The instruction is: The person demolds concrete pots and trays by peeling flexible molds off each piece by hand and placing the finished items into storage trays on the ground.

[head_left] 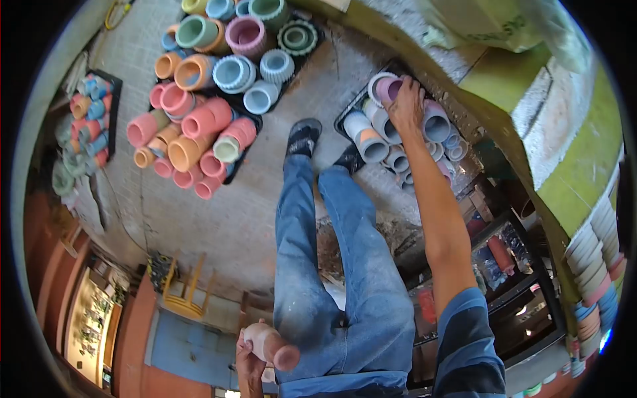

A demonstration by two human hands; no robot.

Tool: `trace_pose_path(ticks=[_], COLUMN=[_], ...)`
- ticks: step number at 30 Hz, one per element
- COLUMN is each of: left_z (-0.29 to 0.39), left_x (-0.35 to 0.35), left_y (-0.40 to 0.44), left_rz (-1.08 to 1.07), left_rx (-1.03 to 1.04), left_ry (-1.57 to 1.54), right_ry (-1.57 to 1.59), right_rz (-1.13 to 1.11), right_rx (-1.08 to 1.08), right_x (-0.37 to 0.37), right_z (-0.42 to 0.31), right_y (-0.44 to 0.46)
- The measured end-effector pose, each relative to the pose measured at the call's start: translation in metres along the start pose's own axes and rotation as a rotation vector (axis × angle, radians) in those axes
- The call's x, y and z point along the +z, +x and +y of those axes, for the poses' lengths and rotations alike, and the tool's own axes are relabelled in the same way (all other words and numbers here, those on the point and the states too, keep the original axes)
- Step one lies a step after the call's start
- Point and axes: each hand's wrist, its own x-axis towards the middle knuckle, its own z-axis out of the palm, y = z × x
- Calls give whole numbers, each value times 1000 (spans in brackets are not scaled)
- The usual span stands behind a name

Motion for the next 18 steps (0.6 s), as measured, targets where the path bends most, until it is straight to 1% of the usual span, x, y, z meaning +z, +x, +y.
trace_pose_path(ticks=[2,4,8,10,11,12,13,14,15,16,17,18], left_z=[-9,-14,-12,-9,-6,-5,-2,3,11,16,19,26], left_x=[-6,-4,14,29,35,36,36,39,56,79,104,120], left_y=[7,13,20,20,20,20,20,19,14,6,-3,-14], left_rz=[29,15,-31,-61,-88,-107,-164,-225,-311,-342,-417,-494], left_rx=[-11,16,-12,-12,-14,-12,-21,-29,-63,-57,-76,-96], left_ry=[5,157,139,129,109,114,86,61,59,71,20,-27], right_ry=[-43,-80,-101,5,11,88,167,365,644,749,937,1203], right_rz=[5,2,-58,99,156,180,209,199,42,51,-483,-601], right_rx=[2,-3,53,14,14,8,1,-42,26,-64,47,-35], right_x=[3,11,15,10,5,-4,-15,-22,-44,-87,-98,-139], right_z=[-7,-9,-12,-12,-14,-16,-19,-20,-31,-56,-61,-84], right_y=[3,3,0,-13,-24,-36,-51,-73,-107,-148,-186,-229])
